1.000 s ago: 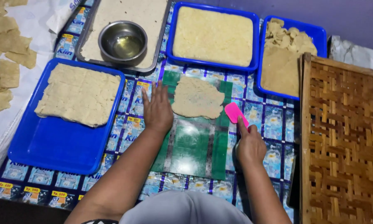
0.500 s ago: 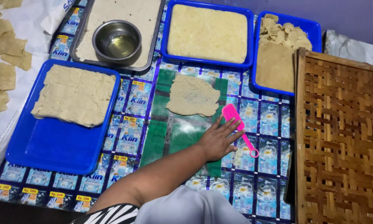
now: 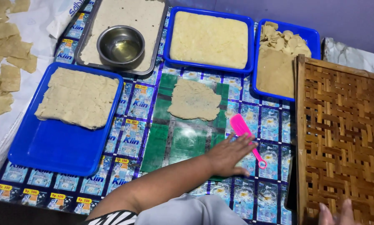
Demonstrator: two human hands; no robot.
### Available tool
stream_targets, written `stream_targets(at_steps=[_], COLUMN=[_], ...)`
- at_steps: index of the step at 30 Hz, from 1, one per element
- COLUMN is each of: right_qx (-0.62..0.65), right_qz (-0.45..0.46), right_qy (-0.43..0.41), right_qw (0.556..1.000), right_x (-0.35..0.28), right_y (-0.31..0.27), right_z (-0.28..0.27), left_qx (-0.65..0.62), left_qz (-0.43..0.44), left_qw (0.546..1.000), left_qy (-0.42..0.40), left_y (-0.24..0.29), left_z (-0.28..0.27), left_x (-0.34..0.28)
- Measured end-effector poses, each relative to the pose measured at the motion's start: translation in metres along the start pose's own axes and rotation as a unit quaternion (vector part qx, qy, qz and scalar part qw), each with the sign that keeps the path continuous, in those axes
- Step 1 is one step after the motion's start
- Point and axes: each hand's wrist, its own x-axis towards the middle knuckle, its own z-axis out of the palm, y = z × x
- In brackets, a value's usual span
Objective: Preparing thin sheets of dough by smoothing with a spatula, rolling with a wooden pin, and cutting into pieces.
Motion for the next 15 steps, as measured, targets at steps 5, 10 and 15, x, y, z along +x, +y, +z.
stream_targets(at_steps=[5,10,15], right_qx=[-0.031,0.222,0.272], right_qz=[0.064,-0.232,-0.226], right_qy=[-0.161,-0.126,-0.277], right_qw=[0.984,0.939,0.893], right_x=[0.119,0.173,0.188], right_y=[-0.234,-0.313,-0.317], right_z=[-0.079,-0.019,-0.011], left_qx=[-0.343,-0.553,-0.696], left_qz=[0.151,0.005,-0.156], left_qw=[0.927,0.818,0.604], left_qy=[0.001,0.157,0.354], left_y=[0.036,0.023,-0.051], left_z=[-0.018,-0.038,-0.034], left_x=[-0.027,-0.062,-0.082])
